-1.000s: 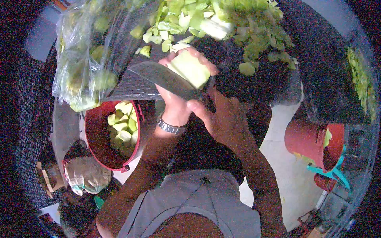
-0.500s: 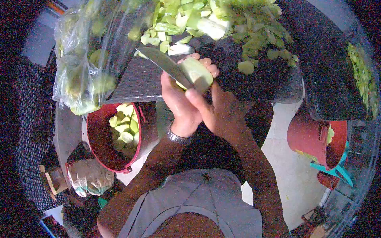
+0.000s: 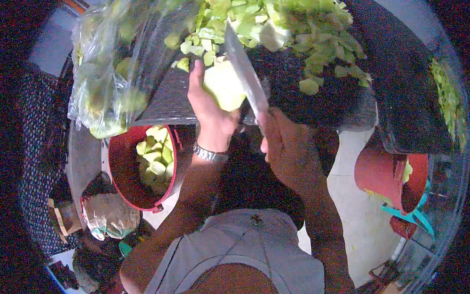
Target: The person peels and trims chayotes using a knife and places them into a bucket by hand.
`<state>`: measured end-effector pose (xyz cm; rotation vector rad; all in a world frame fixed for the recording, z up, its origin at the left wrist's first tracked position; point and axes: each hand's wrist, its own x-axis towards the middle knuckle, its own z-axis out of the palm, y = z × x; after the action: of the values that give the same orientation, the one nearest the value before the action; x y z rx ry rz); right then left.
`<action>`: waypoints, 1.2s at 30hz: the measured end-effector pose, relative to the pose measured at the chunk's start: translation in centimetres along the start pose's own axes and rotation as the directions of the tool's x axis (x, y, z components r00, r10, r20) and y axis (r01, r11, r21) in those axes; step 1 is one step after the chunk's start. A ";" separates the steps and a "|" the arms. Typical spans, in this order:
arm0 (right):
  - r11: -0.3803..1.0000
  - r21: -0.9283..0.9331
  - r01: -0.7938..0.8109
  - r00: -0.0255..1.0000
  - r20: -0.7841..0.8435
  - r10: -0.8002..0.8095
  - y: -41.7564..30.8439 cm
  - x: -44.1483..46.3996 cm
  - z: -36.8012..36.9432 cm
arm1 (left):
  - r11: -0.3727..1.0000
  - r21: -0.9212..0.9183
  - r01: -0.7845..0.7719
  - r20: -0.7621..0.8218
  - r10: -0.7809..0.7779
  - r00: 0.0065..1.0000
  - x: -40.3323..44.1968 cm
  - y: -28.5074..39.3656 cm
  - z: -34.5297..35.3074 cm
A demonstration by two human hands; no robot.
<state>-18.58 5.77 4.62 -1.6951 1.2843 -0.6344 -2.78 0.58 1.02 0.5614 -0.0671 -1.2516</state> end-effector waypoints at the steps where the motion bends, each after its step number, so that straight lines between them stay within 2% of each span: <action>1: 1.000 -0.013 -0.027 1.000 -0.002 0.027 -0.2 0.3 -0.3 | 1.000 0.012 0.010 0.015 -0.011 1.000 0.0 -0.1 -0.3; 5: 0.992 -0.007 -0.128 0.992 -0.004 0.128 -0.6 0.5 -0.2 | 0.996 0.092 0.016 0.034 -0.019 0.999 -0.2 -0.4 -1.1; 8: 0.991 -0.009 -0.132 0.991 0.003 0.132 0.1 0.5 -0.1 | 0.989 0.149 -0.015 0.041 0.009 0.999 -0.5 -0.3 -0.9; 10: 0.999 -0.024 -0.048 0.999 0.008 0.048 2.2 0.9 0.1 | 0.987 0.163 -0.008 0.064 -0.002 0.998 -0.6 -0.3 -0.9; 13: 0.998 -0.067 -0.011 0.997 0.074 0.016 3.2 1.2 -0.2 | 0.986 0.167 0.024 0.099 -0.040 0.994 -0.8 -0.3 -0.6; 15: 0.968 -0.177 0.179 0.981 0.109 -0.161 4.9 1.3 0.0 | 0.981 0.189 0.034 0.097 -0.053 0.994 -1.4 -0.7 -0.2; 16: 0.957 -0.205 0.207 0.975 0.127 -0.184 5.4 1.4 -0.1 | 0.977 0.208 0.046 0.107 -0.070 0.992 -1.6 -1.1 -0.4; 18: 0.964 -0.170 0.204 0.975 0.125 -0.185 5.9 1.4 0.2 | 0.966 0.248 0.071 0.123 -0.105 0.987 -2.3 -1.8 -0.7; 19: 0.979 -0.106 0.174 0.981 0.104 -0.163 5.9 1.4 0.6 | 0.971 0.232 0.053 0.124 -0.083 0.989 -2.5 -2.0 -0.2; 22: 0.992 0.088 0.086 0.994 0.058 -0.091 5.5 1.1 2.0 | 0.966 0.228 0.120 0.129 -0.151 0.980 -2.1 -1.7 0.0; 24: 0.987 0.140 0.075 0.996 0.043 -0.082 5.5 1.2 2.2 | 0.975 0.175 0.138 0.166 -0.167 0.972 -1.1 -1.3 -0.2; 26: 0.989 0.112 0.098 0.994 0.039 -0.103 5.8 1.4 2.1 | 0.977 0.155 0.148 0.137 -0.169 0.976 -0.9 -1.6 0.1; 28: 0.988 0.088 0.125 0.991 0.033 -0.128 5.9 1.8 2.1 | 0.966 0.218 0.141 0.114 -0.169 0.979 -1.3 -2.0 0.0; 30: 0.980 0.196 0.044 0.997 0.061 -0.057 5.1 1.8 2.0 | 0.948 0.295 0.116 0.104 -0.153 0.983 -2.1 -2.9 -0.4; 31: 0.950 0.308 -0.049 0.995 0.101 0.019 3.7 1.7 1.7 | 0.933 0.347 0.089 0.079 -0.124 0.989 -2.1 -2.8 -0.6; 32: 0.900 0.411 -0.146 0.985 0.149 0.092 2.9 1.6 1.5 | 0.939 0.325 0.110 0.068 -0.139 0.988 -1.9 -2.7 -0.6; 34: 0.886 0.437 -0.154 0.978 0.195 0.074 3.1 1.6 1.6 | 0.950 0.274 0.149 0.044 -0.167 0.985 -1.3 -2.5 -0.6; 36: 0.861 0.474 -0.182 0.968 0.242 0.072 3.2 2.0 1.5 | 0.951 0.289 0.111 0.064 -0.135 0.989 -0.7 -2.4 -0.5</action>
<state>-18.18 4.20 0.91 -1.2054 0.9643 -0.6164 -4.96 0.88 -0.28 0.7716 -0.2899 -1.3977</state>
